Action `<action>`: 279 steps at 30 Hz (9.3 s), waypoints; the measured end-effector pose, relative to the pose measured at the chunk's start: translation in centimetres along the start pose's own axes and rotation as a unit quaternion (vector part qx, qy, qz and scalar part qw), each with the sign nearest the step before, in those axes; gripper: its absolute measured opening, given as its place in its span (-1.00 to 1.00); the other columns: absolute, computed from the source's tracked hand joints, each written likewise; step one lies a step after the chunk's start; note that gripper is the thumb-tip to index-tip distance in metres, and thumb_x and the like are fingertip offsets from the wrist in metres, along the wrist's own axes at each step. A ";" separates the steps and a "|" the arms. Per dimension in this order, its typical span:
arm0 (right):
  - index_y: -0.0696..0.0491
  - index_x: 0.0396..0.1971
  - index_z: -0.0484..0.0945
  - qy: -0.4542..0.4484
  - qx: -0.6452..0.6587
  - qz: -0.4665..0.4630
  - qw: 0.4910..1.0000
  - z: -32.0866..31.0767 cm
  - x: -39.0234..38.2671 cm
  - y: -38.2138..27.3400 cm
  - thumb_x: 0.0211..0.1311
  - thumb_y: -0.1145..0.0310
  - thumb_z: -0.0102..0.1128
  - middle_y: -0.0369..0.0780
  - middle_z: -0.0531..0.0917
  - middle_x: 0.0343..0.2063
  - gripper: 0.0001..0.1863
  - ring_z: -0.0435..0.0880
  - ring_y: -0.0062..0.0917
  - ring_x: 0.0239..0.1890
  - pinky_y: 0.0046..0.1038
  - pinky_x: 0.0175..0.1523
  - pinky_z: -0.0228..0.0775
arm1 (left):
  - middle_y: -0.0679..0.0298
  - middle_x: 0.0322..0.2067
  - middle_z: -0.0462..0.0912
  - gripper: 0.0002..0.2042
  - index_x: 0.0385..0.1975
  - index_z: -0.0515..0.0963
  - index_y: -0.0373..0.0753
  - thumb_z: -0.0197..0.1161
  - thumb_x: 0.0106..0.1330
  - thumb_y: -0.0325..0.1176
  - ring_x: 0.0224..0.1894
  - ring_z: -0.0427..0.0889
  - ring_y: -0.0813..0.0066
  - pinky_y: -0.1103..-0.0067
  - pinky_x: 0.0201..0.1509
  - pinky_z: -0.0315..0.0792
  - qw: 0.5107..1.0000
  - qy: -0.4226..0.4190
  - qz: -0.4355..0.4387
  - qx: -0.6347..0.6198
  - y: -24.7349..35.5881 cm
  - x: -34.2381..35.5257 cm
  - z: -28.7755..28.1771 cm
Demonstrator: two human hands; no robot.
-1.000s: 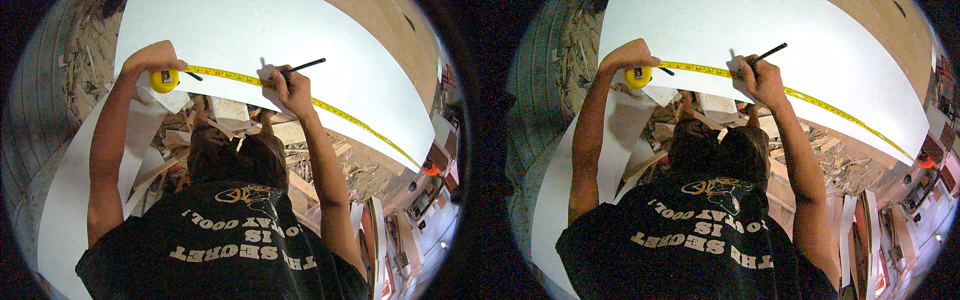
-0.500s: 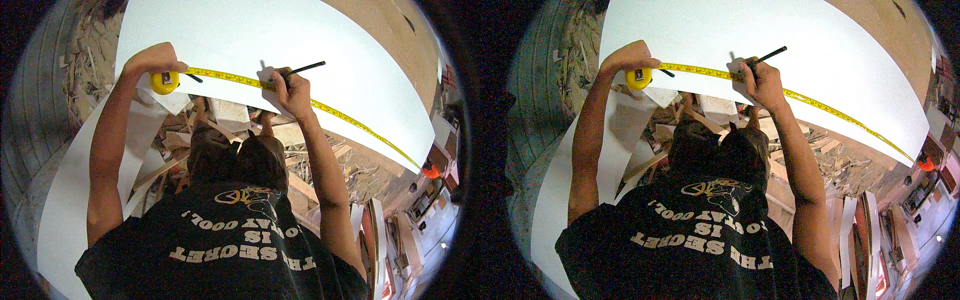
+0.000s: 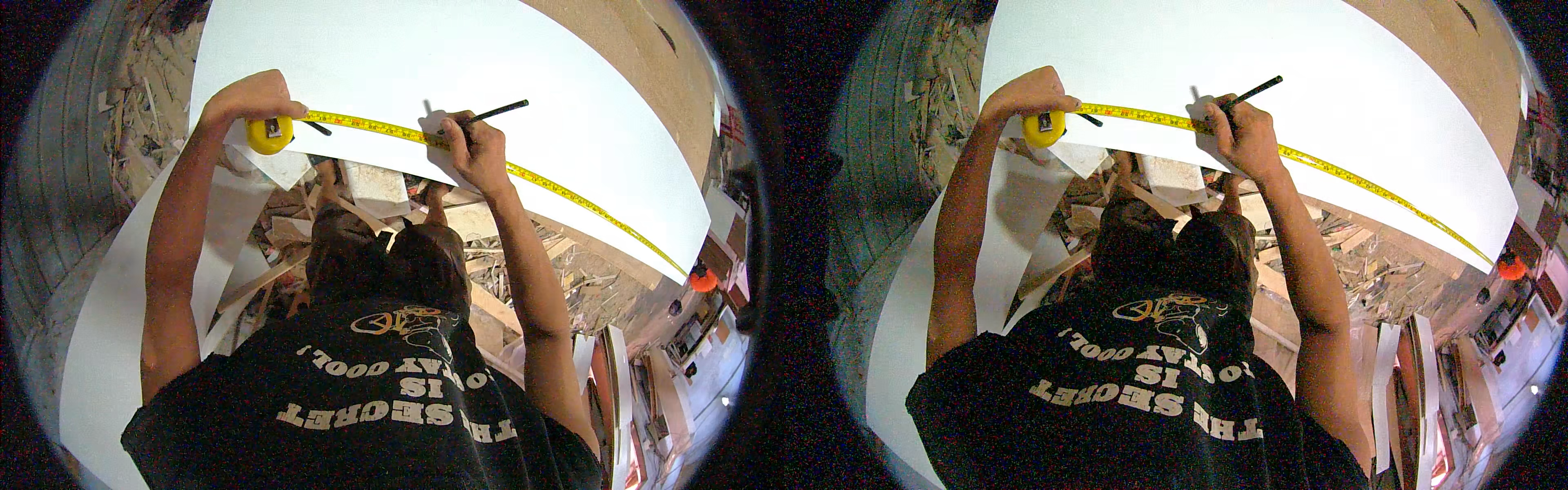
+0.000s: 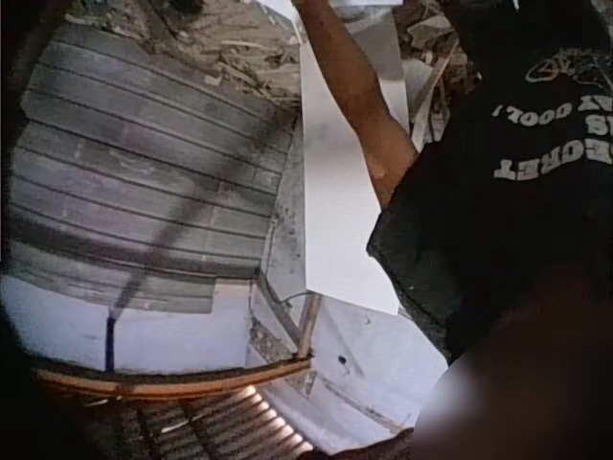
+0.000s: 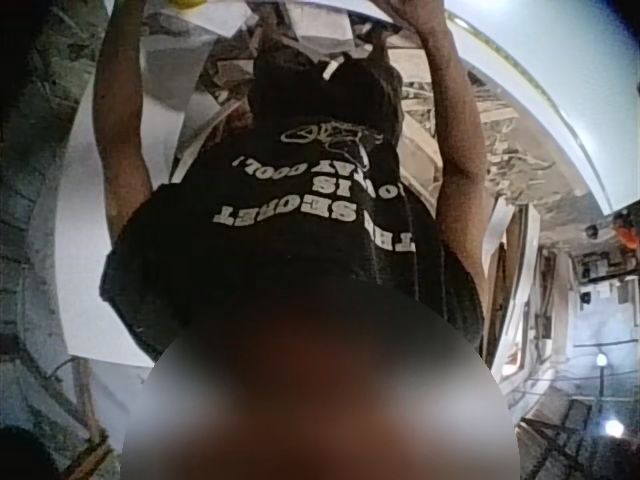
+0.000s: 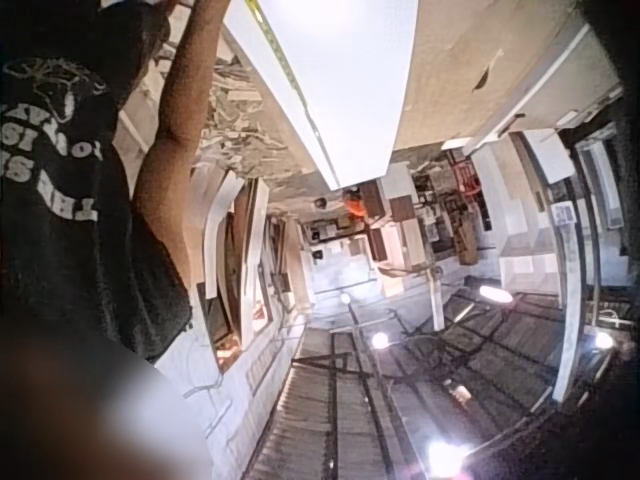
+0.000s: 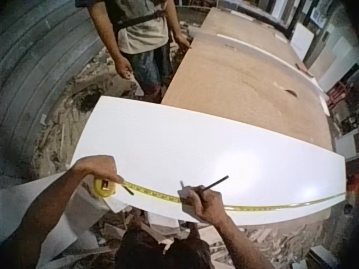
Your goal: The person measures and marks a white rectangular panel with a tape measure and pencil, then uses a hammer to tap along a marked line. The person also measures a larger wooden board and aligns the white panel on it.
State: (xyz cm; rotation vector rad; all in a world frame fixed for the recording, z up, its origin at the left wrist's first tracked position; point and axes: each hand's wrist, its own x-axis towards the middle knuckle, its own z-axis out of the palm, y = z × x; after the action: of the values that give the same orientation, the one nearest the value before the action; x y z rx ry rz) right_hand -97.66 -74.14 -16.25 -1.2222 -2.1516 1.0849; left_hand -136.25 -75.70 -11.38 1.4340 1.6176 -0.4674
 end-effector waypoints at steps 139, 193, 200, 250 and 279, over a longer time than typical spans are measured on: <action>-0.04 -0.07 0.68 -0.365 -0.367 0.118 0.847 -46.1 -20.4 15.0 -0.09 0.12 0.41 -0.05 0.79 -0.22 -0.50 0.77 -0.02 -0.17 -0.06 -0.11 0.63 | 0.07 -0.54 0.70 -0.58 -0.51 0.70 -0.32 0.24 0.29 -0.01 -0.48 0.65 0.22 0.22 -0.29 0.57 0.731 0.429 -0.162 -0.504 7.9 1.5 13.2; 0.16 0.24 0.52 -0.496 -0.227 -0.029 0.837 -8.9 5.5 -2.5 0.17 0.06 0.29 0.10 0.75 -0.08 -0.31 0.76 -0.03 0.01 -0.10 0.15 0.62 | 0.20 0.14 0.55 -0.55 0.26 0.59 -0.06 0.23 0.43 -0.06 0.12 0.63 0.21 0.25 0.14 0.60 0.732 0.600 -0.253 -0.203 -0.5 0.5 13.6; 0.04 0.25 0.53 -0.462 -0.314 0.029 0.829 -15.9 3.4 1.4 0.09 0.08 0.36 0.04 0.75 -0.04 -0.31 0.76 -0.10 0.01 -0.13 0.16 0.62 | 0.16 0.21 0.45 -0.40 0.24 0.62 -0.08 0.30 0.34 0.19 0.16 0.61 0.16 0.21 0.16 0.61 0.748 0.595 -0.256 -0.144 3.2 0.8 13.9; -0.14 0.09 0.54 -0.284 -0.395 0.042 0.873 -23.8 -6.9 5.2 0.14 0.33 0.37 -0.15 0.63 -0.23 -0.53 0.75 -0.14 -0.27 -0.11 -0.26 0.66 | 0.38 -0.14 0.56 -0.64 -0.17 0.78 -0.07 0.50 0.21 0.05 -0.09 0.65 0.42 0.38 -0.07 0.62 0.877 0.466 0.079 -0.088 12.1 0.1 13.0; -0.18 0.20 0.53 -0.262 -0.389 0.091 0.878 -23.5 -8.2 6.3 0.05 0.42 0.37 -0.19 0.63 -0.12 -0.38 0.75 -0.18 -0.20 -0.15 -0.14 0.69 | 0.41 -0.12 0.60 -0.67 -0.21 0.74 -0.07 0.51 0.20 0.02 -0.09 0.69 0.37 0.35 -0.06 0.63 0.870 0.476 0.090 -0.088 11.7 1.1 13.6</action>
State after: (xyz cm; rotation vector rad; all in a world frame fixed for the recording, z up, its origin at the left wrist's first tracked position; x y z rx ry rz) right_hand -74.06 -69.48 -7.19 -1.6182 -3.1316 0.6517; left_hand -120.34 -82.51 -16.25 1.7658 2.1500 0.6027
